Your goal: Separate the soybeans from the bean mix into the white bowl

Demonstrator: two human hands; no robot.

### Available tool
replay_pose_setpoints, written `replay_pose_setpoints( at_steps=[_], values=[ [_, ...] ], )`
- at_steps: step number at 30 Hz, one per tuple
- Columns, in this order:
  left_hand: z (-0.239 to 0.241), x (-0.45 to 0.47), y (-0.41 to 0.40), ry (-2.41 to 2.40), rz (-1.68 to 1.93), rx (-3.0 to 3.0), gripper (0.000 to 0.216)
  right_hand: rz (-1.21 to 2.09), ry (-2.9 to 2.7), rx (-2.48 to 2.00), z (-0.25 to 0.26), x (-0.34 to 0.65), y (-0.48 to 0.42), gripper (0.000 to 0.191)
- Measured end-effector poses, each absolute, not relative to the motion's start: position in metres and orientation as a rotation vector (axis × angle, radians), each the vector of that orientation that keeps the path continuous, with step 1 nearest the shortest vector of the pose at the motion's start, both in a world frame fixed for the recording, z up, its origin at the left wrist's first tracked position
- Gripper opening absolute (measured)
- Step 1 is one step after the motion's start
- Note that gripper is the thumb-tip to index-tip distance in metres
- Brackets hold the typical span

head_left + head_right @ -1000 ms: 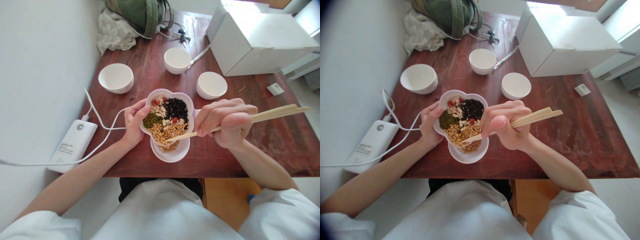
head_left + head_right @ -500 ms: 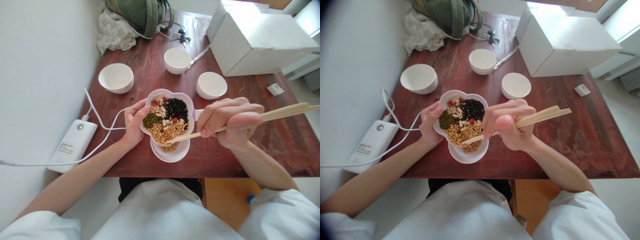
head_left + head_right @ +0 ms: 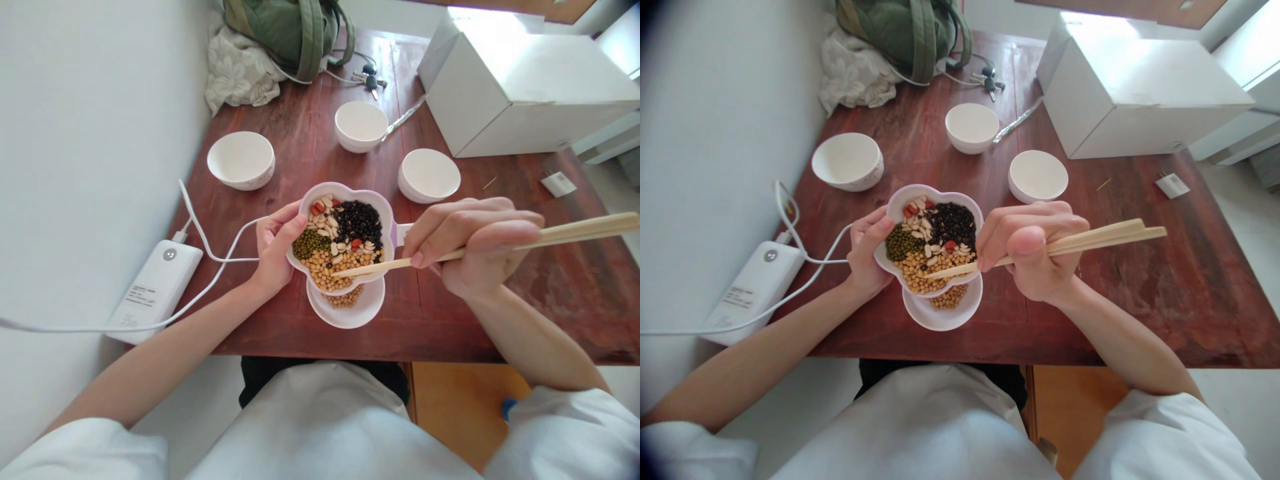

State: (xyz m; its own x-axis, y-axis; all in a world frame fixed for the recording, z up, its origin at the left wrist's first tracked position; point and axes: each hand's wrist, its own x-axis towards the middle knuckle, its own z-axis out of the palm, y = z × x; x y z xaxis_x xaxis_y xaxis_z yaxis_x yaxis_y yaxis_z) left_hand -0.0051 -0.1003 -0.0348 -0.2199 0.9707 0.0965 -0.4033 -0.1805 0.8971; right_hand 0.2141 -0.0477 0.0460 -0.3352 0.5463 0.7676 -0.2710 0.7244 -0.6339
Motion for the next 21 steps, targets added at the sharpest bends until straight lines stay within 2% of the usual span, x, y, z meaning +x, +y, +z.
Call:
replay_pose_setpoints(
  at_steps=[7,21],
  values=[
    [-0.0328,-0.0047,-0.101,0.999,1.611,0.819,0.031,0.821,-1.772,-0.134,0.0426,0.2069,-0.0507,0.059],
    [-0.0357,-0.0069,-0.1015,0.988,1.625,0.837,0.03,0.949,-1.767,-0.111,0.0454,0.2089,-0.0505,0.062]
  ],
)
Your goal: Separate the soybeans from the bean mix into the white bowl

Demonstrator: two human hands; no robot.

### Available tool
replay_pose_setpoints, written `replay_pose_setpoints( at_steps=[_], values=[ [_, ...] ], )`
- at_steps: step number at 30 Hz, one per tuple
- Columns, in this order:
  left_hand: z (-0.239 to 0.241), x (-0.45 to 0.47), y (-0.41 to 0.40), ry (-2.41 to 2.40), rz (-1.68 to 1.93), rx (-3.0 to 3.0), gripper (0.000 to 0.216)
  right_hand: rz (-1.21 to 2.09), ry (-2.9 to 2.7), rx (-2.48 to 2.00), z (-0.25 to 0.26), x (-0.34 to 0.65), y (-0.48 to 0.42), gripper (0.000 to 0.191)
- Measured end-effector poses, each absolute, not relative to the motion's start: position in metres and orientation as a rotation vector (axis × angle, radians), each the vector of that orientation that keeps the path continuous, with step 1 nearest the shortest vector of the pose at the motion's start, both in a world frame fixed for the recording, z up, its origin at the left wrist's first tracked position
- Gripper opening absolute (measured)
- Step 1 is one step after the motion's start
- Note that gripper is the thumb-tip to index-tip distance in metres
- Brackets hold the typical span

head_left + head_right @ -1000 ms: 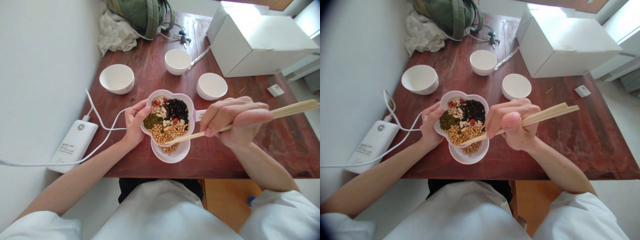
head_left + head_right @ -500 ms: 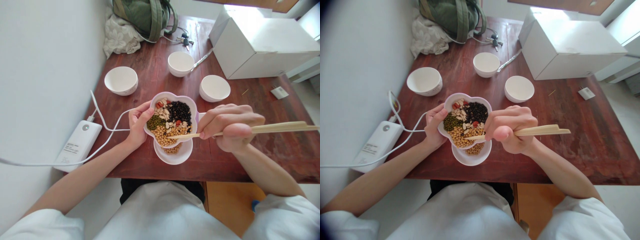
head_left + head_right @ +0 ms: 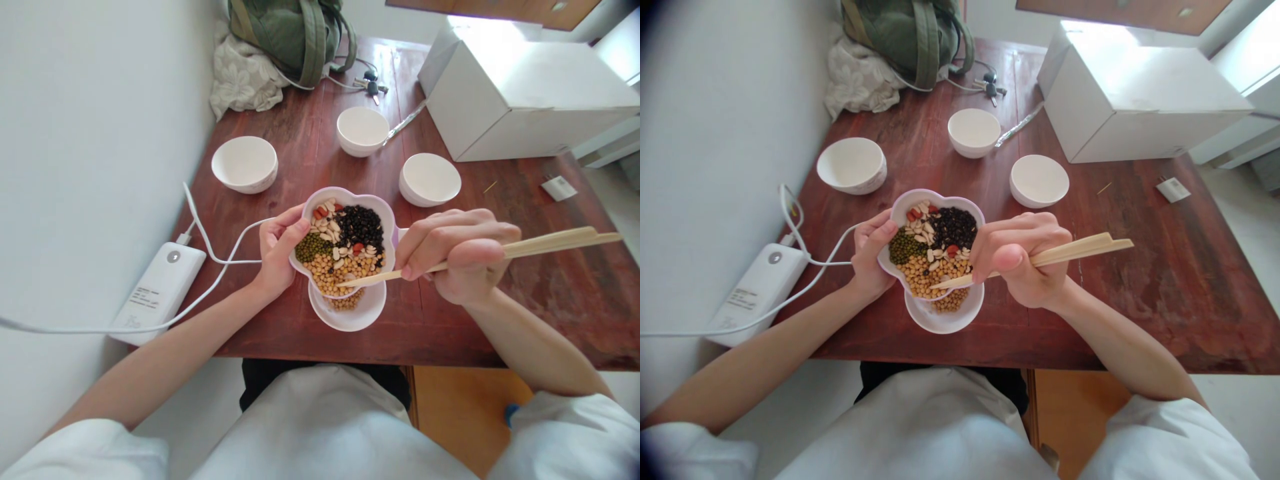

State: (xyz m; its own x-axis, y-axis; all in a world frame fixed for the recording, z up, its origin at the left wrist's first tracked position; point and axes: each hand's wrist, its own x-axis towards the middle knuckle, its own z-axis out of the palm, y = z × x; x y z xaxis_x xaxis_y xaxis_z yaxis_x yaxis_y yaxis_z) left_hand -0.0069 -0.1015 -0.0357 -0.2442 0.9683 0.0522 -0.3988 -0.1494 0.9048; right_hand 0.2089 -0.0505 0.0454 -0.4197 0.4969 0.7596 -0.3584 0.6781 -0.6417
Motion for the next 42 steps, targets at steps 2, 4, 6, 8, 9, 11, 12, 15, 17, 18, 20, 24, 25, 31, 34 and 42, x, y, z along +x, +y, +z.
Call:
replay_pose_setpoints(
  at_steps=[2,4,6,8,9,11,12,15,17,18,20,24,25,31,34,42],
  values=[
    [-0.0354,-0.0068,-0.1016,1.009,1.619,0.84,0.03,0.937,-1.745,-0.117,0.0467,0.2086,-0.0505,0.062],
    [-0.0352,-0.0065,-0.1016,1.009,1.619,0.834,0.031,0.908,-1.703,-0.153,0.0481,0.2085,-0.0503,0.063],
    [-0.0349,-0.0062,-0.1014,0.996,1.621,0.835,0.03,0.88,-1.679,-0.18,0.049,0.2087,-0.0493,0.063],
    [-0.0349,-0.0059,-0.1011,0.991,1.621,0.84,0.028,0.847,-1.677,-0.17,0.0488,0.209,-0.048,0.062],
    [-0.035,-0.0057,-0.1009,0.992,1.621,0.843,0.028,0.833,-1.686,-0.153,0.0482,0.2091,-0.0475,0.061],
    [-0.0354,-0.0055,-0.1005,0.987,1.629,0.846,0.028,0.822,-1.715,-0.125,0.0463,0.2092,-0.0474,0.059],
    [-0.0357,-0.0053,-0.1003,0.982,1.638,0.847,0.028,0.826,-1.737,-0.124,0.0451,0.2093,-0.0478,0.057],
    [-0.0367,-0.0051,-0.1,0.982,1.649,0.856,0.027,0.857,-1.795,-0.165,0.0417,0.2097,-0.0503,0.056],
    [-0.037,-0.005,-0.0999,0.986,1.645,0.858,0.026,0.873,-1.808,-0.178,0.0405,0.2101,-0.0515,0.057],
    [-0.037,-0.005,-0.0999,0.987,1.642,0.856,0.026,0.883,-1.807,-0.176,0.0403,0.2102,-0.0518,0.057],
    [-0.0364,-0.0047,-0.0999,0.982,1.646,0.849,0.028,0.898,-1.802,-0.163,0.0409,0.2101,-0.0517,0.057],
    [-0.0333,-0.0036,-0.0998,0.984,1.633,0.816,0.028,0.921,-1.783,-0.164,0.044,0.2098,-0.0502,0.055],
    [-0.0324,-0.0033,-0.0999,0.987,1.631,0.805,0.028,0.934,-1.778,-0.155,0.0448,0.2099,-0.05,0.055],
    [-0.0305,-0.0034,-0.1005,1.022,1.622,0.78,0.026,0.972,-1.765,-0.171,0.0479,0.2107,-0.0506,0.059],
    [-0.0305,-0.0033,-0.1003,1.013,1.625,0.797,0.025,0.947,-1.761,-0.151,0.0488,0.2114,-0.0503,0.06],
    [-0.0303,-0.0022,-0.0998,0.969,1.642,0.837,0.024,0.82,-1.7,-0.112,0.0446,0.2097,-0.0475,0.055]
  ],
)
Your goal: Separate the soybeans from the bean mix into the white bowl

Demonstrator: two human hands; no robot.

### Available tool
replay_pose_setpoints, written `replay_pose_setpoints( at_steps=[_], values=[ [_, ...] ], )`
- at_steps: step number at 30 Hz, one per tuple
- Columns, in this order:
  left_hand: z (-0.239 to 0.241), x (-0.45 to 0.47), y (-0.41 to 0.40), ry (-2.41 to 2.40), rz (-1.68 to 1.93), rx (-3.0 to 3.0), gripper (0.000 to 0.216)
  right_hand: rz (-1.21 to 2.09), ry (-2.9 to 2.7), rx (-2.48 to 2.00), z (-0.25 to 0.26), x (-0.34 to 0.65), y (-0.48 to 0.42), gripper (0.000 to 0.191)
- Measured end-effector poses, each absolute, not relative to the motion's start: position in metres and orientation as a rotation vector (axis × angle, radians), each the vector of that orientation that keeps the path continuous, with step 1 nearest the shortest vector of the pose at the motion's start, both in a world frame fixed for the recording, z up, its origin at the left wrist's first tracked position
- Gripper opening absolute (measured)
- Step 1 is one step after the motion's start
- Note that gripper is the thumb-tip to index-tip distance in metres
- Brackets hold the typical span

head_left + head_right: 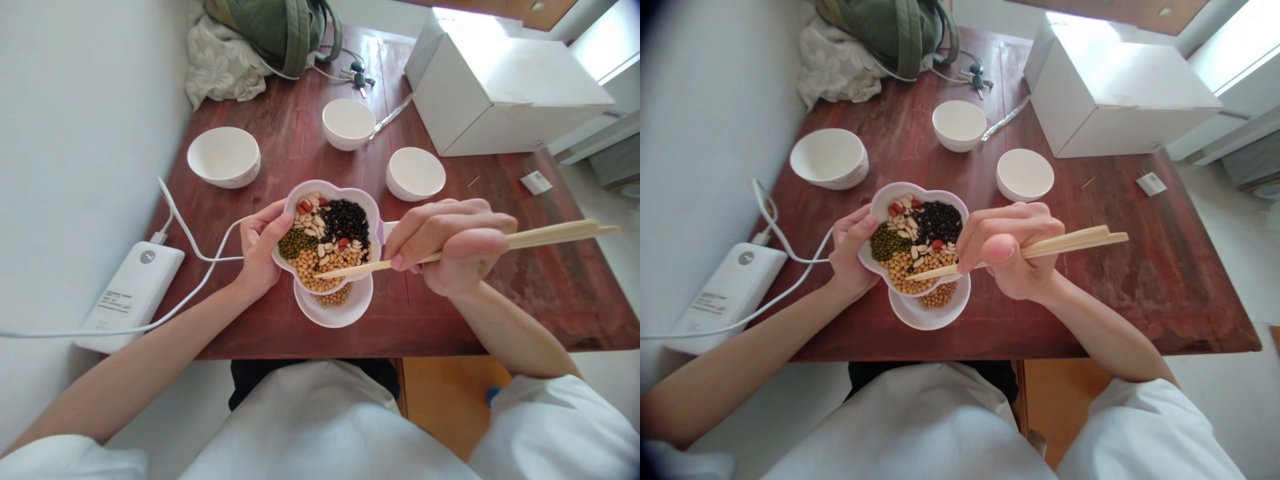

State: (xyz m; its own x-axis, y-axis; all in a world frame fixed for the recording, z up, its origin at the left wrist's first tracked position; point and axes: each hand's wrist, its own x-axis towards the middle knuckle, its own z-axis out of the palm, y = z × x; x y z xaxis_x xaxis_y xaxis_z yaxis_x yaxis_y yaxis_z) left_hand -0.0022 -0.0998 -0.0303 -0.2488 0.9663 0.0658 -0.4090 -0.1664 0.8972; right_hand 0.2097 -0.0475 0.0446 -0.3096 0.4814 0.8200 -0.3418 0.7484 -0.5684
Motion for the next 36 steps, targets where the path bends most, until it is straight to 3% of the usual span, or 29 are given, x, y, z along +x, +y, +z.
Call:
replay_pose_setpoints(
  at_steps=[17,29,36],
  values=[
    [-0.039,-0.0071,-0.0996,0.953,1.634,0.873,0.027,1.013,-1.765,-0.193,0.0455,0.2099,-0.0544,0.061],
    [-0.0383,-0.007,-0.0992,0.96,1.631,0.841,0.03,0.743,-1.702,-0.319,0.0419,0.2152,-0.0519,0.068],
    [-0.0375,-0.0067,-0.0999,0.924,1.632,0.853,0.027,0.773,-1.715,-0.275,0.0378,0.2088,-0.0559,0.059]
  ],
)
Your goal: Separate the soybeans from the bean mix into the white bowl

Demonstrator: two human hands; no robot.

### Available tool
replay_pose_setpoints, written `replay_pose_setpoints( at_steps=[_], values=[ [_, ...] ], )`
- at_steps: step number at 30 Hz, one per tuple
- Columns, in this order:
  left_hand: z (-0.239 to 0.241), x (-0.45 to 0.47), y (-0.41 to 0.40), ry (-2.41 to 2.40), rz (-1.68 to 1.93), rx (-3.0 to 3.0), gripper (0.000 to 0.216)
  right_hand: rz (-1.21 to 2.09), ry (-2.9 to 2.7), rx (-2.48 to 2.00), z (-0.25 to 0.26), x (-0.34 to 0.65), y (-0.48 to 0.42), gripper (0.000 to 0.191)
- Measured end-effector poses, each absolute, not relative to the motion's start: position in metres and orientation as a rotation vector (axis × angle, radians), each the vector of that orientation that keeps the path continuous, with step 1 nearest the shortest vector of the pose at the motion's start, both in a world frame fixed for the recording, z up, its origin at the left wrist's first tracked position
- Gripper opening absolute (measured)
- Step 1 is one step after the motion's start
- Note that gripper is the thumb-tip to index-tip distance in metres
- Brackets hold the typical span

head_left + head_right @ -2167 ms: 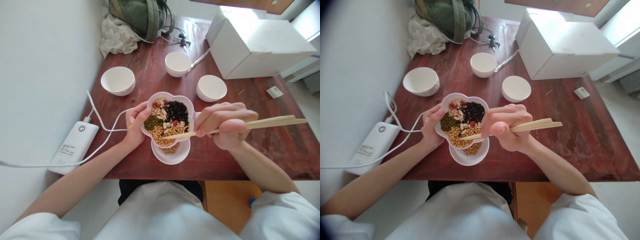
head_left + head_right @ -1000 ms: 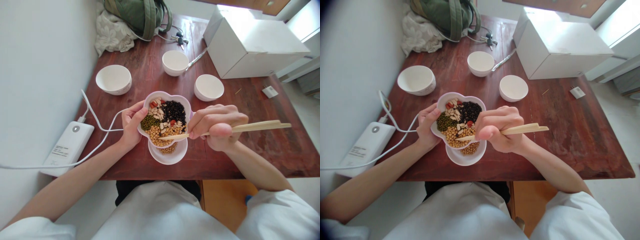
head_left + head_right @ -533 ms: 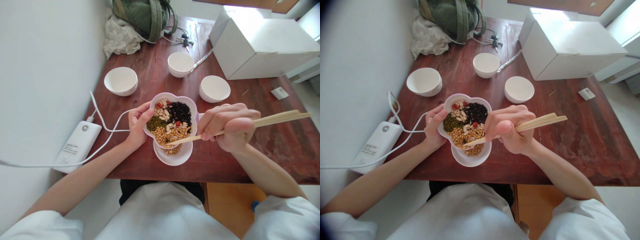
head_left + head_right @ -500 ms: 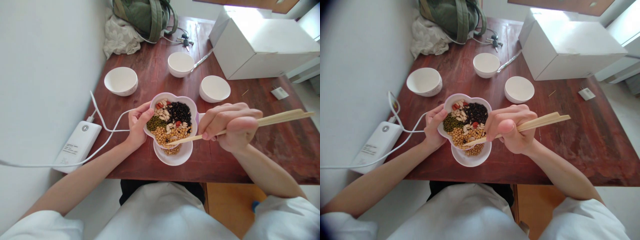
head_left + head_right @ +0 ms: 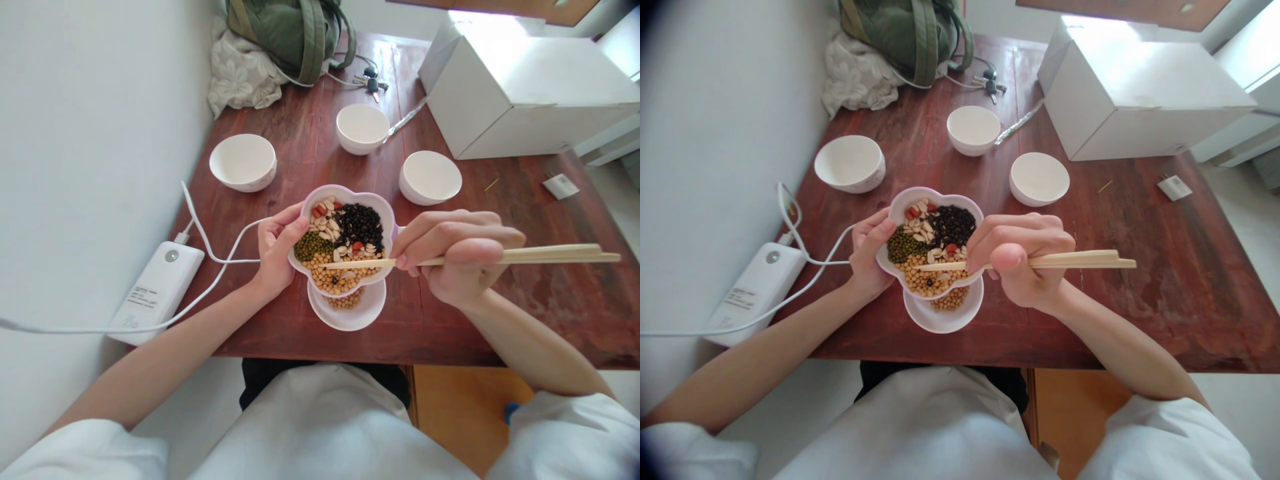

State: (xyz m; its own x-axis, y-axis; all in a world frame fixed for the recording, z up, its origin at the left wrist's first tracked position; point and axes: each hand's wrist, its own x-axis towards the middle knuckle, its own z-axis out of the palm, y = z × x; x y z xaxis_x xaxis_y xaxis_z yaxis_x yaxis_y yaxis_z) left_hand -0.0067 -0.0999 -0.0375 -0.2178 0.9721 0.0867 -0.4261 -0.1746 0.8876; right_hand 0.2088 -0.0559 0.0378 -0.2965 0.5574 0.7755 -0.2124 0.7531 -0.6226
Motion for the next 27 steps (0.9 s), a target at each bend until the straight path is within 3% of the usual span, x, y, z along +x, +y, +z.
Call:
replay_pose_setpoints(
  at_steps=[11,27],
  values=[
    [-0.0372,-0.0067,-0.1005,0.935,1.632,0.857,0.028,0.944,-1.714,-0.218,0.0391,0.204,-0.0589,0.057],
    [-0.0361,-0.005,-0.0998,0.999,1.65,0.82,0.028,0.933,-1.708,-0.138,0.0385,0.2051,-0.0563,0.057]
  ],
)
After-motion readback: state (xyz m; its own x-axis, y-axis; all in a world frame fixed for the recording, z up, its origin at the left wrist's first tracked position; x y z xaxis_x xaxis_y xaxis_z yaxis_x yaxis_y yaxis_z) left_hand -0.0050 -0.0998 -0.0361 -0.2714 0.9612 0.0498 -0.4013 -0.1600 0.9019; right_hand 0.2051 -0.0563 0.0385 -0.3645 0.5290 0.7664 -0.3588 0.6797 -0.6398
